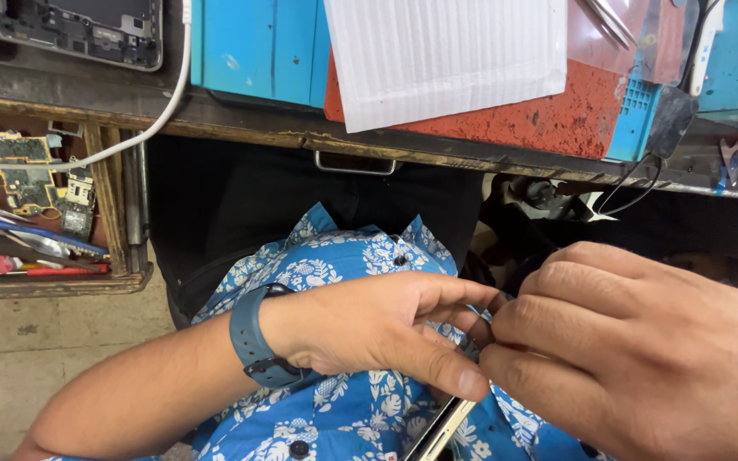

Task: The person removes the back cover of a mobile phone, disconnects the internal battery and components using a prying tool, and installs a new screen assembly by hand.

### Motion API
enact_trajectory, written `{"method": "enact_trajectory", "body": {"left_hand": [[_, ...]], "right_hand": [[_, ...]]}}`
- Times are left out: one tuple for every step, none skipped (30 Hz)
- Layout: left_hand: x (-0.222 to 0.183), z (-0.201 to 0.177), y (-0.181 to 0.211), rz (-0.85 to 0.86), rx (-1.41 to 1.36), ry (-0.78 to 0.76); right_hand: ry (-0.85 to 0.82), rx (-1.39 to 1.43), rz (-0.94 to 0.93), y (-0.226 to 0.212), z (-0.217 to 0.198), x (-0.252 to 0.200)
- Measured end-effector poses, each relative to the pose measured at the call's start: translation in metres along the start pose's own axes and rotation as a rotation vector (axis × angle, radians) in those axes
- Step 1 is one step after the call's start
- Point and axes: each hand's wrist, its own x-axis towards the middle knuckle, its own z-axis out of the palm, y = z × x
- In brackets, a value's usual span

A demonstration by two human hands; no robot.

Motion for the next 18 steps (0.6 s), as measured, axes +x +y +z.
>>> {"method": "enact_trajectory", "body": {"left_hand": [[-0.0002,-0.0003,0.0001,0.002,-0.008,-0.016],[-0.0006,-0.0009,0.0005,0.004,-0.016,-0.032],[-0.0011,-0.0012,0.0007,0.006,-0.024,-0.048],[-0.0012,-0.0012,0.0007,0.003,-0.021,-0.046],[-0.0010,-0.0013,0.0008,0.001,-0.017,-0.046],[-0.0007,-0.0013,0.0010,-0.002,-0.013,-0.045],[-0.0003,-0.0012,0.0013,-0.011,-0.014,-0.038],[0.0003,-0.0010,0.0015,-0.020,-0.015,-0.031],[0.0007,-0.0009,0.0015,-0.028,-0.015,-0.023],[0.0009,-0.0007,0.0013,-0.025,-0.015,-0.023],[0.0011,-0.0003,0.0010,-0.022,-0.015,-0.023],[0.0012,-0.0001,0.0007,-0.019,-0.015,-0.022],[0.0014,0.0000,0.0003,-0.017,-0.015,-0.024],[0.0018,0.0000,-0.0001,-0.015,-0.015,-0.026],[0.0021,-0.0001,0.0000,-0.013,-0.014,-0.027],[0.0023,-0.0001,0.0003,-0.010,0.023,-0.020],[0.0026,0.0000,0.0004,-0.007,0.059,-0.014],[0.0030,0.0001,0.0005,-0.004,0.095,-0.007]], "right_hand": [[-0.003,0.008,-0.004,0.0002,-0.0007,-0.0005],[-0.007,0.017,-0.008,0.0003,-0.0017,-0.0010],[-0.009,0.026,-0.013,0.0004,-0.0024,-0.0010],[0.007,0.032,-0.028,0.0011,-0.0027,-0.0007],[0.022,0.036,-0.042,0.0023,-0.0026,-0.0002],[0.038,0.041,-0.056,0.0030,-0.0026,-0.0001],[0.021,0.028,-0.055,0.0034,-0.0023,-0.0001],[0.004,0.015,-0.054,0.0041,-0.0018,-0.0002],[-0.014,0.002,-0.053,0.0045,-0.0010,-0.0005],[-0.023,0.013,-0.048,0.0048,-0.0001,-0.0010],[-0.032,0.022,-0.043,0.0050,0.0005,-0.0016],[-0.042,0.032,-0.039,0.0053,0.0012,-0.0022],[-0.044,0.037,-0.040,0.0055,0.0020,-0.0029],[-0.046,0.041,-0.041,0.0056,0.0027,-0.0037],[-0.048,0.044,-0.042,0.0058,0.0033,-0.0043],[-0.064,0.051,-0.036,0.0058,0.0039,-0.0049],[-0.081,0.057,-0.029,0.0055,0.0043,-0.0057],[-0.098,0.064,-0.022,0.0053,0.0046,-0.0065]]}}
